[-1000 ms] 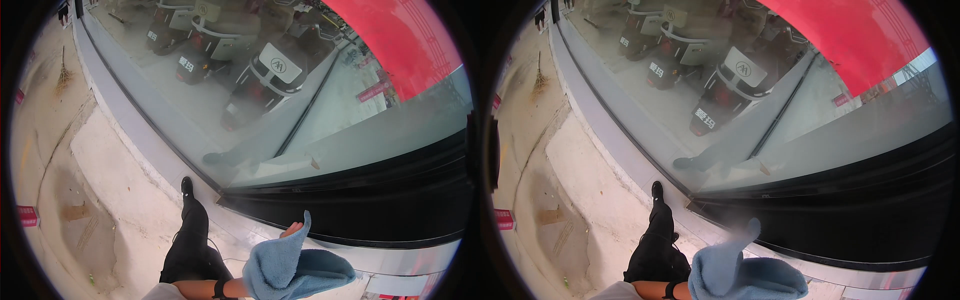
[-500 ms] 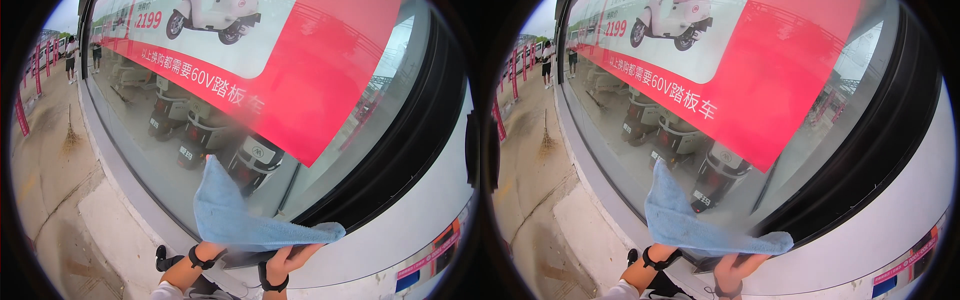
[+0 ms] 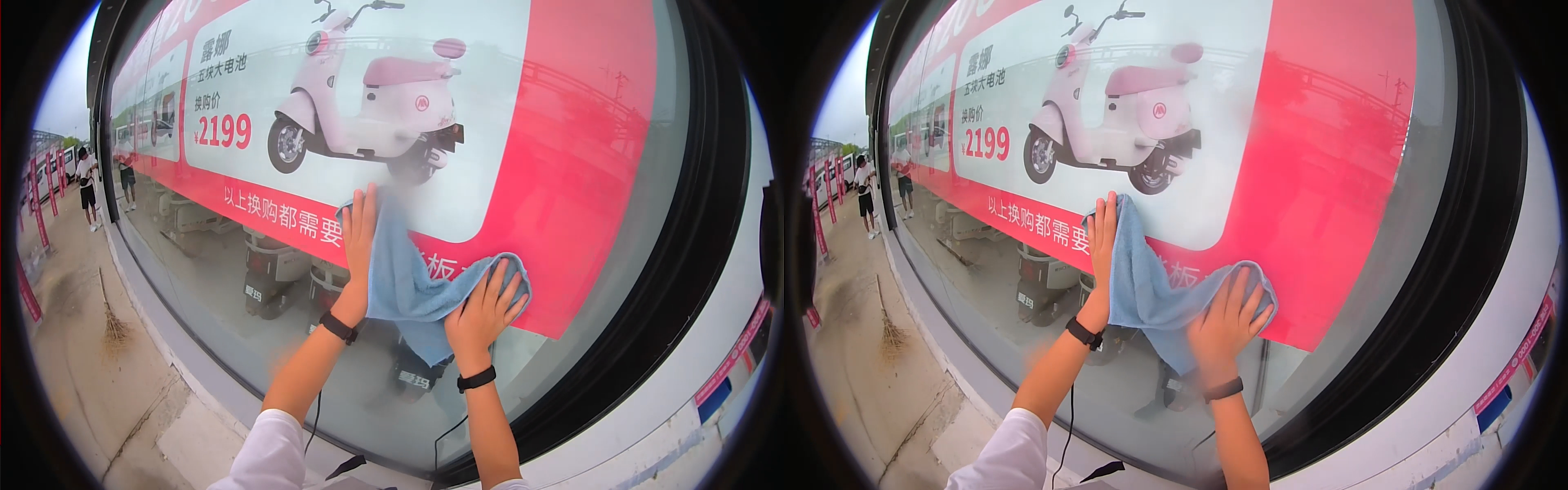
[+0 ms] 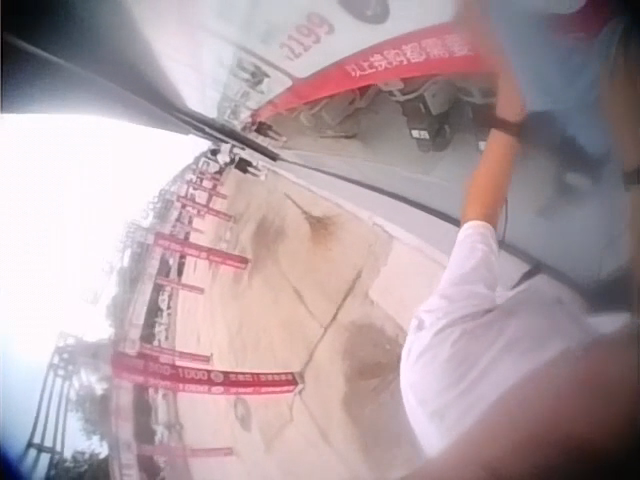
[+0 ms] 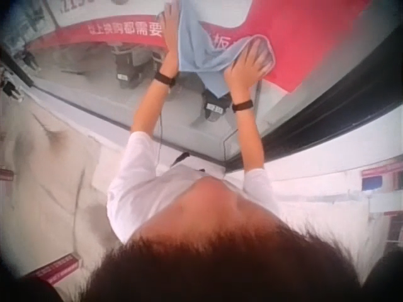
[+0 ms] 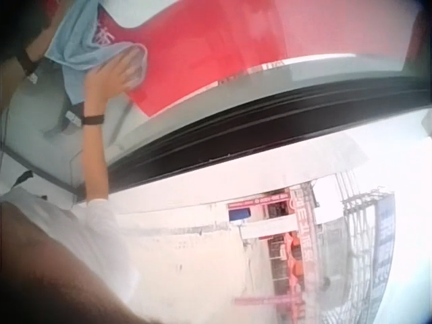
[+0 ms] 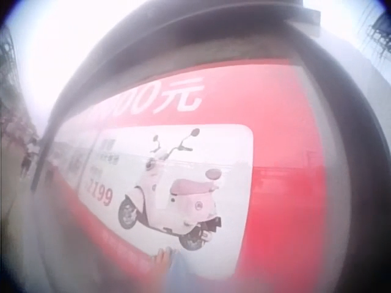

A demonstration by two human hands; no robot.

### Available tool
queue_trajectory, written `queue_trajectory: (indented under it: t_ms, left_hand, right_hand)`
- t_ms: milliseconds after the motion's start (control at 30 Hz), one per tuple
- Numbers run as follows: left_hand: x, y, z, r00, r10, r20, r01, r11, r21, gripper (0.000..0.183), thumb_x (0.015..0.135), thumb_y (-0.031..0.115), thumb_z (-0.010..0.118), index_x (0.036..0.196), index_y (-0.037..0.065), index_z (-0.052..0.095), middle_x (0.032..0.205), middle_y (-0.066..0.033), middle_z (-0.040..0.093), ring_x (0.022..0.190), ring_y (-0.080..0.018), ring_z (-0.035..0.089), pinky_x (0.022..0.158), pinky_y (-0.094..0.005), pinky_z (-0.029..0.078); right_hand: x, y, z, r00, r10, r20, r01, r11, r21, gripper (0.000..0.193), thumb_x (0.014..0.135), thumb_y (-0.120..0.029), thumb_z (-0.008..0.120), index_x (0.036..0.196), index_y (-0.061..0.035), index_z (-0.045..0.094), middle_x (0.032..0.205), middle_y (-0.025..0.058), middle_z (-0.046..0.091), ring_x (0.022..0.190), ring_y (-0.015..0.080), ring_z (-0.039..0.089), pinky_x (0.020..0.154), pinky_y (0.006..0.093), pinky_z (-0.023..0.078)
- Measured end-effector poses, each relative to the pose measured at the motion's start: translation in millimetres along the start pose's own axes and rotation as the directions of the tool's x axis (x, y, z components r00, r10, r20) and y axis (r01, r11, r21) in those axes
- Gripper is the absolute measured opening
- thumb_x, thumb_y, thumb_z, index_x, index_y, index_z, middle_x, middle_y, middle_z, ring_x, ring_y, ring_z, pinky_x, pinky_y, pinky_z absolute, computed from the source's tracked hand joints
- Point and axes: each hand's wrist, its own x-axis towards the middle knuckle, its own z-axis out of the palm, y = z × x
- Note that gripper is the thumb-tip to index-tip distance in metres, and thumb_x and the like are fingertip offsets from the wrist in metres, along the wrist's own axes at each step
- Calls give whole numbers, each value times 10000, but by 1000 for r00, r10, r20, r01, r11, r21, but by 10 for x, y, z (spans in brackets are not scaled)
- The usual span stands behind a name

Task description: The person wipes down the window frame and glass window of a store with a cloth.

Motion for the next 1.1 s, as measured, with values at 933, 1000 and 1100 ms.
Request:
queue_trajectory:
  t_ms: [933, 1000, 1100]
  left_hand:
    - [-1131, -500, -220, 941, 48, 335, -45, 999, -18, 792, 944, 363, 581, 1561, -45, 298, 1656, -301, 155, 1528, -517, 117, 1200, -644, 92]
    - [-1121, -477, -304, 926, 56, 374, -55, 998, -12, 796, 942, 351, 587, 1558, -54, 287, 1651, -315, 149, 1520, -537, 115, 1192, -660, 106]
    - [-935, -521, -420, 909, 82, 408, -89, 996, -3, 793, 938, 338, 604, 1563, -39, 295, 1647, -310, 167, 1516, -543, 119, 1194, -655, 122]
  right_hand:
    - [-341, 34, -277, 947, -122, 296, 68, 980, 186, 594, 837, -181, 653, 1412, -103, 530, 1581, 184, 371, 1279, 459, 420, 1121, 656, 275]
    - [-611, 176, -384, 930, -115, 350, 60, 985, 163, 603, 856, -208, 663, 1430, -99, 515, 1569, 211, 377, 1235, 464, 437, 1112, 617, 313]
    - [-737, 411, -502, 924, -48, 380, -41, 974, 221, 576, 891, -226, 656, 1430, -84, 511, 1576, 242, 353, 1298, 493, 405, 1136, 617, 290]
